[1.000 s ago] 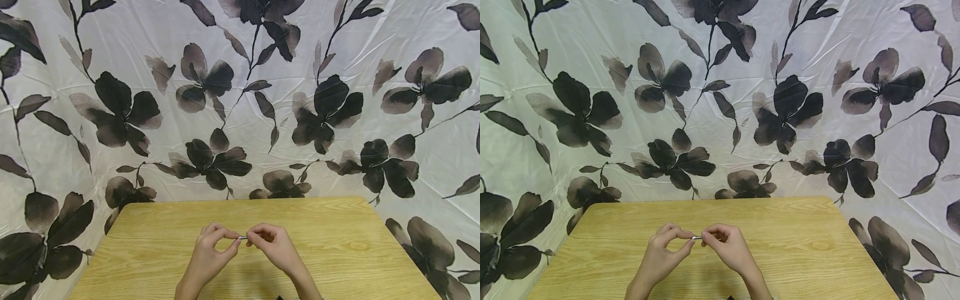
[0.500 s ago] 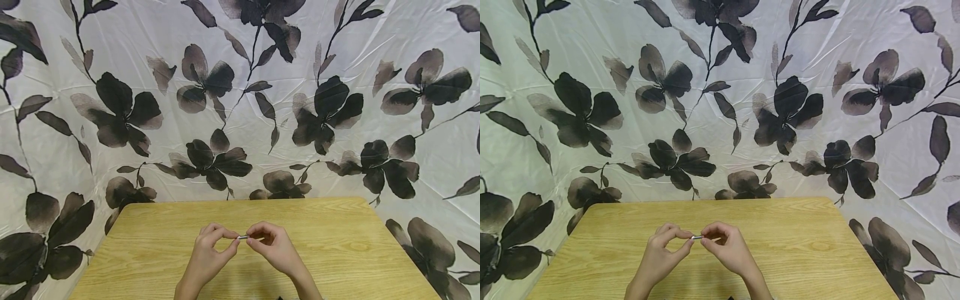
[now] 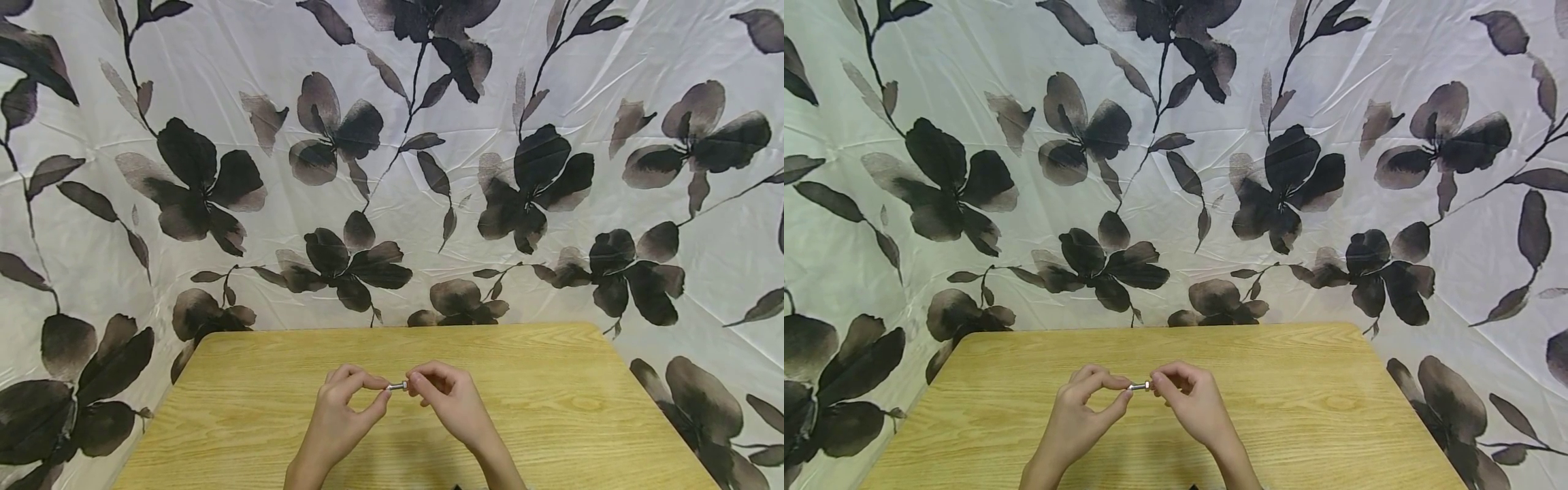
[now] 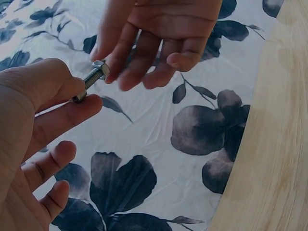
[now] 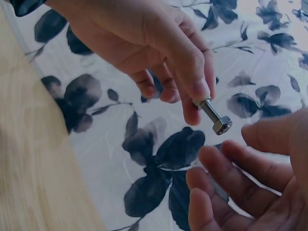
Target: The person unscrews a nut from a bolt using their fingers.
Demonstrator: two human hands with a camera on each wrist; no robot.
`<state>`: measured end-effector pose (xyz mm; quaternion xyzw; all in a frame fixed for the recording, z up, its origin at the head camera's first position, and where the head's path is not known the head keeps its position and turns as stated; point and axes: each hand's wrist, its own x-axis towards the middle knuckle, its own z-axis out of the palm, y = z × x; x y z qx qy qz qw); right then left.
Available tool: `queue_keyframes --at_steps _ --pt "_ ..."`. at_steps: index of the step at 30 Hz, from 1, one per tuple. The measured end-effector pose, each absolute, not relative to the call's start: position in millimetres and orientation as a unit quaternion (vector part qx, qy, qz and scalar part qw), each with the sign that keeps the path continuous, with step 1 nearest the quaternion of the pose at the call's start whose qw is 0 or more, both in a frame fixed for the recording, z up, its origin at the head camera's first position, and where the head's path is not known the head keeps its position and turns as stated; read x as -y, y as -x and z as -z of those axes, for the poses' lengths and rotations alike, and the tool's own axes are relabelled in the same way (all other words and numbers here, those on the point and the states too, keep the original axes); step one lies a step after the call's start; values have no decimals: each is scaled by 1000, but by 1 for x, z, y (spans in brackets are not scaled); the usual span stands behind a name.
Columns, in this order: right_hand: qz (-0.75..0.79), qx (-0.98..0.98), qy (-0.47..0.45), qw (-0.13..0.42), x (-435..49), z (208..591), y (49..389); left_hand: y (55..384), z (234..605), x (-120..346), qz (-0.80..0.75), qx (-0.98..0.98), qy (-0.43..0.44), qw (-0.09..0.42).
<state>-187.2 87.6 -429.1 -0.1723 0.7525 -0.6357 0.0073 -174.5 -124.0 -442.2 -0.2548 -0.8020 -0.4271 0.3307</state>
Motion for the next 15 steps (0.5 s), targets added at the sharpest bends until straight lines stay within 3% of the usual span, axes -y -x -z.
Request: queue_keyframes --at_steps 15 --pt "610 -766 197 42 -91 428 188 174 443 123 428 801 258 328"
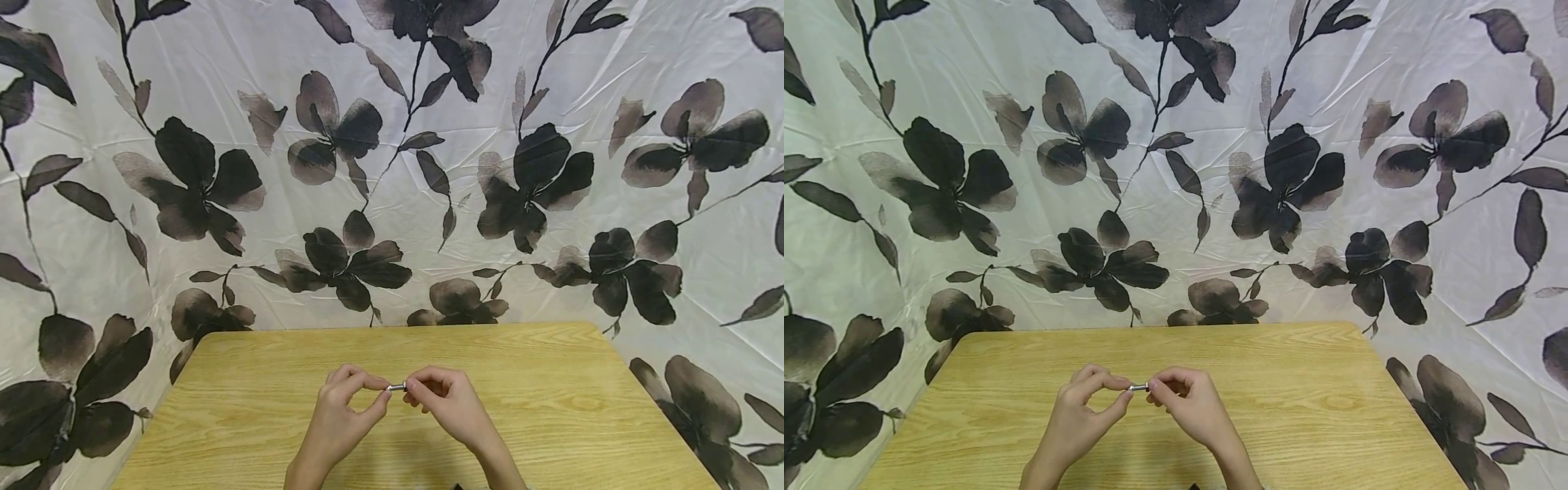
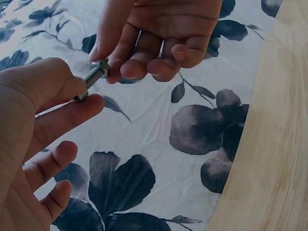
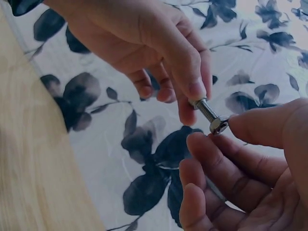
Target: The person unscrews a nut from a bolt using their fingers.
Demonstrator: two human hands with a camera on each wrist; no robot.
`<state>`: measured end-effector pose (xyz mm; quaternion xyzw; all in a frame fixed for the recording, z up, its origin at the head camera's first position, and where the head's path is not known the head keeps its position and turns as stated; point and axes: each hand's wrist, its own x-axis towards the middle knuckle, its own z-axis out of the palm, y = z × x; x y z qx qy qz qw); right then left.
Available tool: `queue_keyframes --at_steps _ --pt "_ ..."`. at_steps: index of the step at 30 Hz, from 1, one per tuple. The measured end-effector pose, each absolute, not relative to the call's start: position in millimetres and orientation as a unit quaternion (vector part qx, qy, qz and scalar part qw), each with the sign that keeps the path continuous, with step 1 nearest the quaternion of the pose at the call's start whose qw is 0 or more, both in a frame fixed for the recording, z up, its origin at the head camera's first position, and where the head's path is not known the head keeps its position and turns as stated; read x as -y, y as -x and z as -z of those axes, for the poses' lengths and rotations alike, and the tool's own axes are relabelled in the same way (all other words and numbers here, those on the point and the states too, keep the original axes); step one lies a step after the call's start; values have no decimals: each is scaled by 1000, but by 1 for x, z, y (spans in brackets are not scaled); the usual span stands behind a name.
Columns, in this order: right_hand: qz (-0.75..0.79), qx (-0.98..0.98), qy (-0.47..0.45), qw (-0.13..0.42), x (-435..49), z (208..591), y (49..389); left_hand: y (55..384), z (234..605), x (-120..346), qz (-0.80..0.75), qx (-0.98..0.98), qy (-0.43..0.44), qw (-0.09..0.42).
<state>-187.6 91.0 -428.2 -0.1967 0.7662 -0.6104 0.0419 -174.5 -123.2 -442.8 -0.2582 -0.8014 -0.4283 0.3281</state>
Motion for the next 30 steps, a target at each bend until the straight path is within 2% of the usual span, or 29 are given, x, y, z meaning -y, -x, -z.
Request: queue_keyframes --at_steps 20,24,30 --pt "644 -722 253 -3 -90 432 186 174 443 125 429 798 260 333" --pt "646 -729 228 -2 -90 430 186 175 442 125 429 794 266 340" --pt "619 -770 150 40 -91 429 187 174 443 124 431 793 264 339"
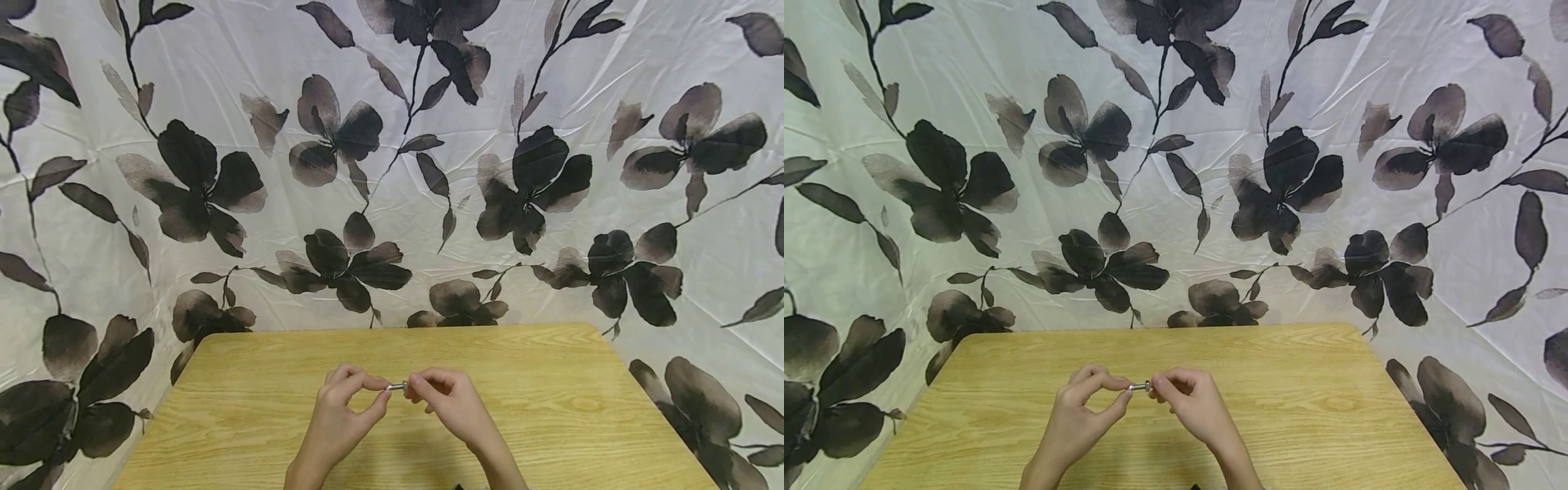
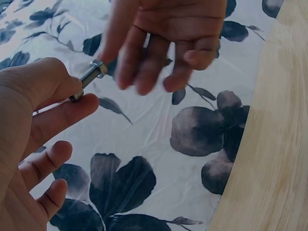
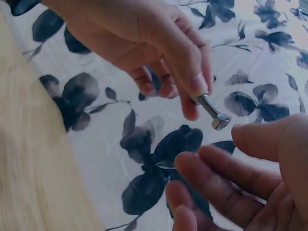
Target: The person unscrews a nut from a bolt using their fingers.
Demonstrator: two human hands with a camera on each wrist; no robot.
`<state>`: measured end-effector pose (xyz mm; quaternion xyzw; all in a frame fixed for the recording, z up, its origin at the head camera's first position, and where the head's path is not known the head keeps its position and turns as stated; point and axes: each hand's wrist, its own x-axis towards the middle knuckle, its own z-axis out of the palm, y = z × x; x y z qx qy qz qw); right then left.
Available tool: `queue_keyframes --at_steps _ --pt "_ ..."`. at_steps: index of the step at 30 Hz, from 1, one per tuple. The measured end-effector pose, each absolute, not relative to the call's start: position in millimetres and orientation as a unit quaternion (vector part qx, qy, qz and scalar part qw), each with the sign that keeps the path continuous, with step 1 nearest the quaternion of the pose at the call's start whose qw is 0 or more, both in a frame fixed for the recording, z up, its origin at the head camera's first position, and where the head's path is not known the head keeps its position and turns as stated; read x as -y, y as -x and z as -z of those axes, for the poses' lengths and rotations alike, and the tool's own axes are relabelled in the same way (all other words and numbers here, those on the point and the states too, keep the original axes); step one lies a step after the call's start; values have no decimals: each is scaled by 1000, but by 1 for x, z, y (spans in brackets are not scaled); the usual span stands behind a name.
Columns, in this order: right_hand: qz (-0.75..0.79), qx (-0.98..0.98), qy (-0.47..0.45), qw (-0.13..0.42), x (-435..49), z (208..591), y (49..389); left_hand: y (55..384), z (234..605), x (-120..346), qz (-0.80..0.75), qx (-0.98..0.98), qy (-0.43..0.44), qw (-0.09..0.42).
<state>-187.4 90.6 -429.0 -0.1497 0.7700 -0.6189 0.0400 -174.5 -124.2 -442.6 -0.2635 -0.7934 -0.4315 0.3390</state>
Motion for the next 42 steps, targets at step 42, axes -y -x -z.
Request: queue_keyframes --at_steps 42 --pt "634 -733 244 19 -92 430 186 173 443 125 428 799 259 335"
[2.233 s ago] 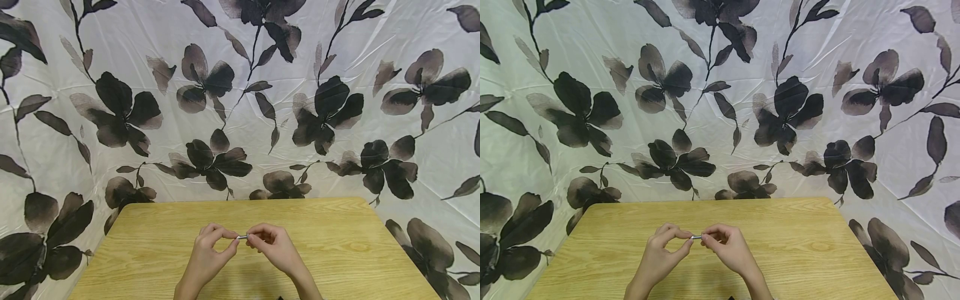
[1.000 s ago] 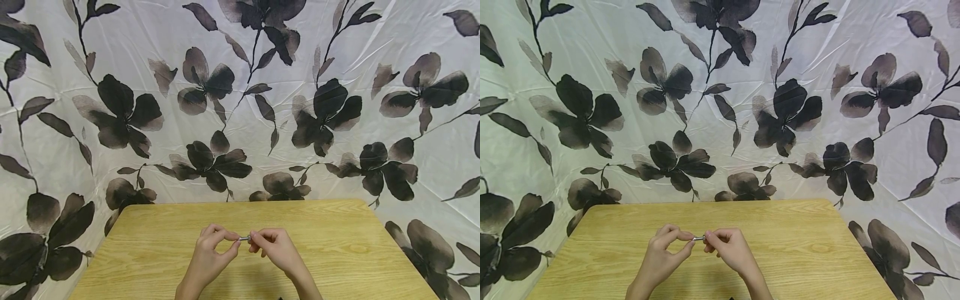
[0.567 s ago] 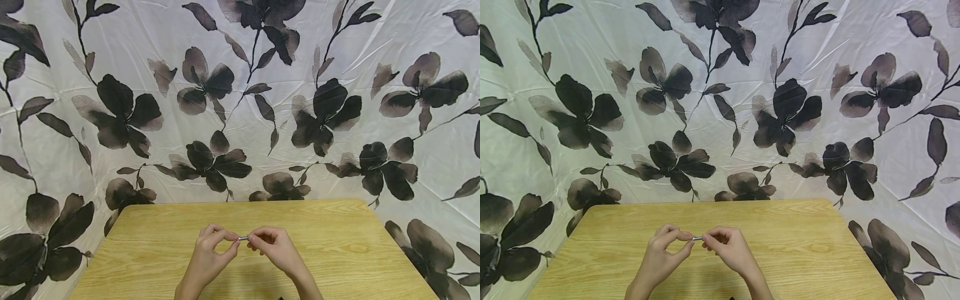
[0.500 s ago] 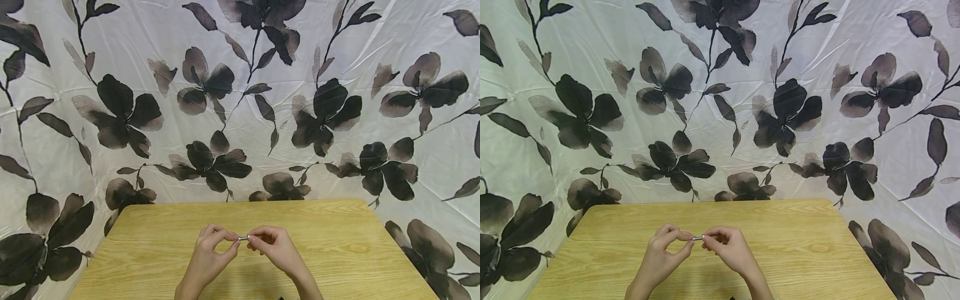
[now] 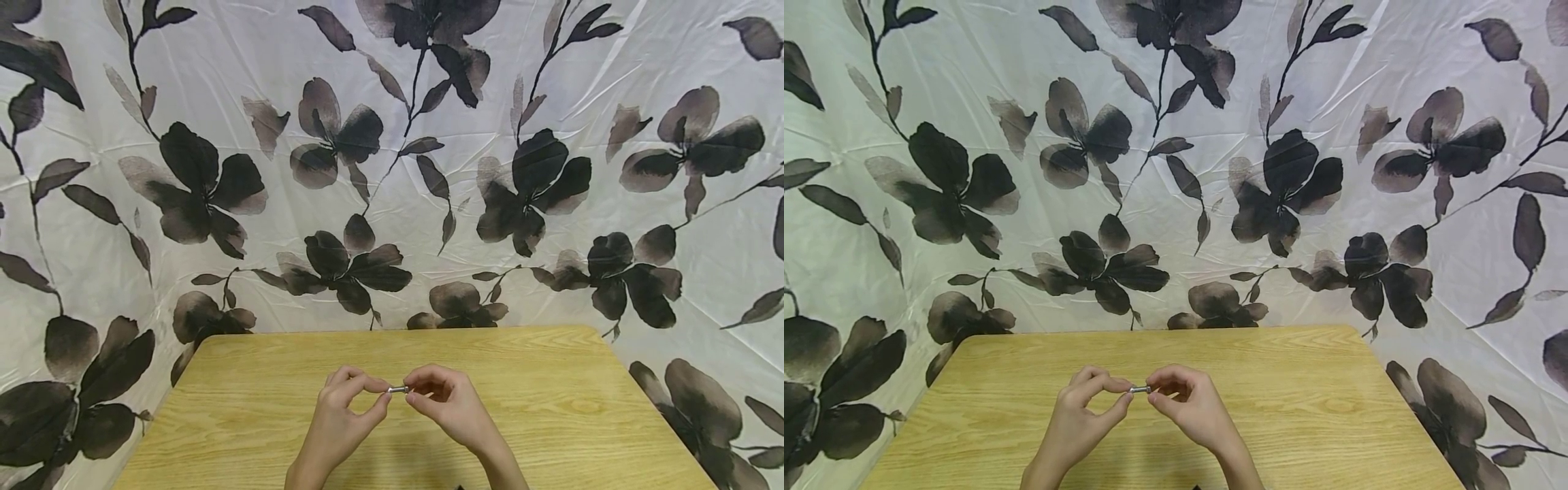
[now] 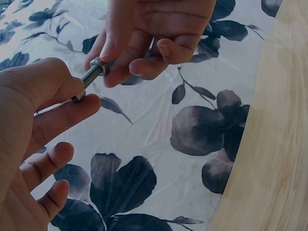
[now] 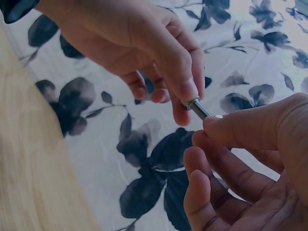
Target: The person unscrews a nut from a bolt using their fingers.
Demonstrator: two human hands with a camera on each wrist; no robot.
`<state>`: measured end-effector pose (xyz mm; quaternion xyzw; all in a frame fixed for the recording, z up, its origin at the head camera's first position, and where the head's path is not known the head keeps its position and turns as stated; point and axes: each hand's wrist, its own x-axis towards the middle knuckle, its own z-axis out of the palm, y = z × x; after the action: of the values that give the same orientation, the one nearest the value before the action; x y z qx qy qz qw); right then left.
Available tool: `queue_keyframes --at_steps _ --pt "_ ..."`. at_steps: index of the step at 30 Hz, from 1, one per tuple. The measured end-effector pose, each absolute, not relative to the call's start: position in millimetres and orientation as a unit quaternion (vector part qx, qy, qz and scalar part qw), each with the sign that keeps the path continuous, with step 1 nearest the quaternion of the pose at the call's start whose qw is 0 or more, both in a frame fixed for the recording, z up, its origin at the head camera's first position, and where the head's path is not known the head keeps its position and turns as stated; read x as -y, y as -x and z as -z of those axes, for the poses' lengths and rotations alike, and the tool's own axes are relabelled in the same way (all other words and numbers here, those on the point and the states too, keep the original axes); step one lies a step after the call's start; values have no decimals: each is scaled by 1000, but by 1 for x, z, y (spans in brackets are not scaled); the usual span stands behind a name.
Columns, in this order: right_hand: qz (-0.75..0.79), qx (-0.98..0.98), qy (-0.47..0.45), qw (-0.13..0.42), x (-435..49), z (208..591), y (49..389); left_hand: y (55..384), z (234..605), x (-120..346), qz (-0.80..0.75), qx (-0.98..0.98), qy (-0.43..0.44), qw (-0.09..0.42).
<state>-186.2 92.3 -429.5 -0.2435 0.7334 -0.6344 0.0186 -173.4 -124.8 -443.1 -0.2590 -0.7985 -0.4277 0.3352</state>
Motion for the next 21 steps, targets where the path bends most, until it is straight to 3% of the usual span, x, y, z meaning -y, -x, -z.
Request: queue_keyframes --at_steps 10,17,21 --pt "644 -726 240 11 -92 428 185 175 445 125 425 796 264 340" --pt "636 -757 142 48 -91 425 186 176 444 124 424 795 268 341" --pt "626 -765 133 76 -92 426 186 176 445 123 426 797 269 334"
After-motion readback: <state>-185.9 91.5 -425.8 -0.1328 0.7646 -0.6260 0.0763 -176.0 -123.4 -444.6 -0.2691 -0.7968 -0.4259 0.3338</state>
